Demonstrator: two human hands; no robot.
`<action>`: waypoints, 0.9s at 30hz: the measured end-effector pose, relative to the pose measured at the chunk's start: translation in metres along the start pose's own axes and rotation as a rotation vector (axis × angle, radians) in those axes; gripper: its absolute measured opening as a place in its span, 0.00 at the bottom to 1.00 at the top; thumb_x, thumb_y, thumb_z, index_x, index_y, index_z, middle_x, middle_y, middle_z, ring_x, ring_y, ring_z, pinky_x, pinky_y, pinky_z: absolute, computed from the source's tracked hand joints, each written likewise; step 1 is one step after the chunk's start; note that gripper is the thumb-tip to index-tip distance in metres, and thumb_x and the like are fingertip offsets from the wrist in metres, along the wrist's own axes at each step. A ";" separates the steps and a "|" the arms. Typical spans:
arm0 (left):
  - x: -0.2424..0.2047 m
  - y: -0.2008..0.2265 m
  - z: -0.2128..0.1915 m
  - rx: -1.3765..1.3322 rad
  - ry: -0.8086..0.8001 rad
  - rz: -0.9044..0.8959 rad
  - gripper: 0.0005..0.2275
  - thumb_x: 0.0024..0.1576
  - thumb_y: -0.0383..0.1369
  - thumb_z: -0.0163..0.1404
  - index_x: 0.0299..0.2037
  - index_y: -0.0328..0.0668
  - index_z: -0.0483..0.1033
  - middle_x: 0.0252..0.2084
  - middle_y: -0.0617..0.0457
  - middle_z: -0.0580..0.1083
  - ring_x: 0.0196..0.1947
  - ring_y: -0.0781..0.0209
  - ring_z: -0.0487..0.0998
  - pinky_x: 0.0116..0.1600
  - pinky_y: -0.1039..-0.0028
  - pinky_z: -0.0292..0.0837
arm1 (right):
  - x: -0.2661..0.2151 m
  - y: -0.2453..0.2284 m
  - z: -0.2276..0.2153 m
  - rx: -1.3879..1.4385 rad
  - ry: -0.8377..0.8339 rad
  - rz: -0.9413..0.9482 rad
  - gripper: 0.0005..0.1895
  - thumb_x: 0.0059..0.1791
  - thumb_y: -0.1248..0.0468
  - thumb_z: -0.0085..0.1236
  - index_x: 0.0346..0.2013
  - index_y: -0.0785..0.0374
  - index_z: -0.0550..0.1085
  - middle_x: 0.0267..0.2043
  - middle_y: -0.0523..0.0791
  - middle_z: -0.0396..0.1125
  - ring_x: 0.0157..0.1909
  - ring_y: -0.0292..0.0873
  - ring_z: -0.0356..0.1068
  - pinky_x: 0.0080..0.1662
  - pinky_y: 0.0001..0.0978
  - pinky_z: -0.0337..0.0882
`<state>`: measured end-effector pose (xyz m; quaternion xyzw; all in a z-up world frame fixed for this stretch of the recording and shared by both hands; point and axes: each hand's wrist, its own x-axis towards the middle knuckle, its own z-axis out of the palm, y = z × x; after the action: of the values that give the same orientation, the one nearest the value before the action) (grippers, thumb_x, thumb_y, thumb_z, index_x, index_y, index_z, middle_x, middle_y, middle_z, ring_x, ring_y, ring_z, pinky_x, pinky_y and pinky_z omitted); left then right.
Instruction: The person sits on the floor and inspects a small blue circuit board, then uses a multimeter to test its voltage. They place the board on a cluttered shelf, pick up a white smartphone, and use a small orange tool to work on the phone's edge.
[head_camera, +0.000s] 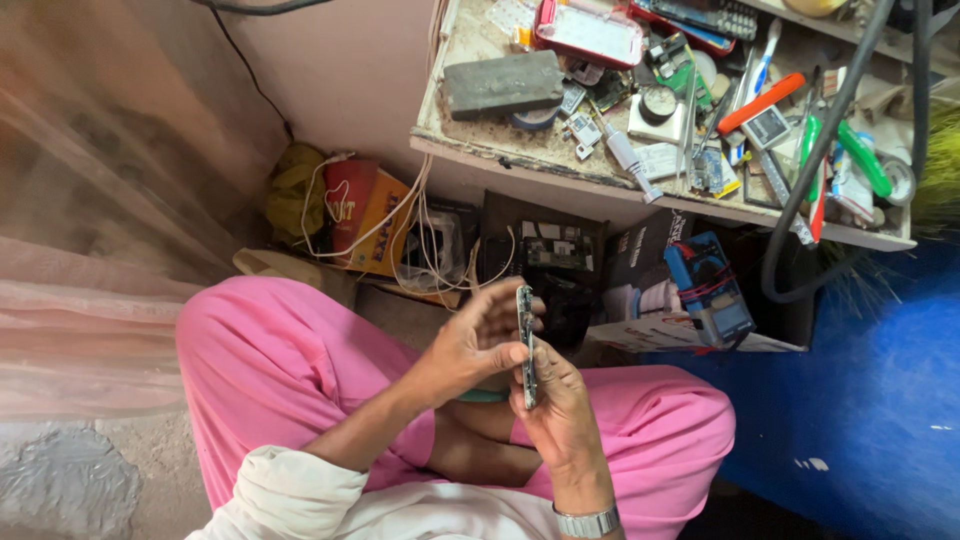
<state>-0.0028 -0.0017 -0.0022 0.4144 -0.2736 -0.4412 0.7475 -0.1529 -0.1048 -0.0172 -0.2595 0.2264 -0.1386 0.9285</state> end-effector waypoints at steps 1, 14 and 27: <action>0.000 -0.003 0.002 -0.072 -0.027 -0.056 0.38 0.54 0.39 0.62 0.71 0.38 0.54 0.64 0.47 0.69 0.61 0.61 0.72 0.64 0.68 0.71 | 0.000 0.000 0.000 -0.030 0.011 -0.021 0.17 0.56 0.60 0.52 0.55 0.70 0.74 0.30 0.42 0.70 0.25 0.32 0.68 0.28 0.22 0.68; 0.000 0.002 0.005 -0.142 0.140 -0.206 0.27 0.56 0.34 0.58 0.65 0.33 0.66 0.48 0.48 0.76 0.50 0.60 0.78 0.56 0.72 0.75 | 0.003 0.001 0.005 -0.264 0.088 0.050 0.14 0.56 0.55 0.50 0.44 0.63 0.75 0.30 0.45 0.73 0.24 0.37 0.72 0.26 0.25 0.70; 0.029 0.067 0.014 0.030 0.075 0.470 0.45 0.53 0.30 0.65 0.75 0.45 0.42 0.75 0.45 0.56 0.76 0.51 0.56 0.78 0.61 0.51 | 0.037 -0.106 0.094 -0.408 0.099 -0.215 0.16 0.52 0.68 0.55 0.54 0.70 0.74 0.44 0.48 0.74 0.36 0.37 0.74 0.36 0.25 0.75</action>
<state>0.0288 -0.0147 0.0636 0.3667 -0.3412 -0.2350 0.8330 -0.0902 -0.1667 0.0989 -0.4575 0.2660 -0.2007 0.8244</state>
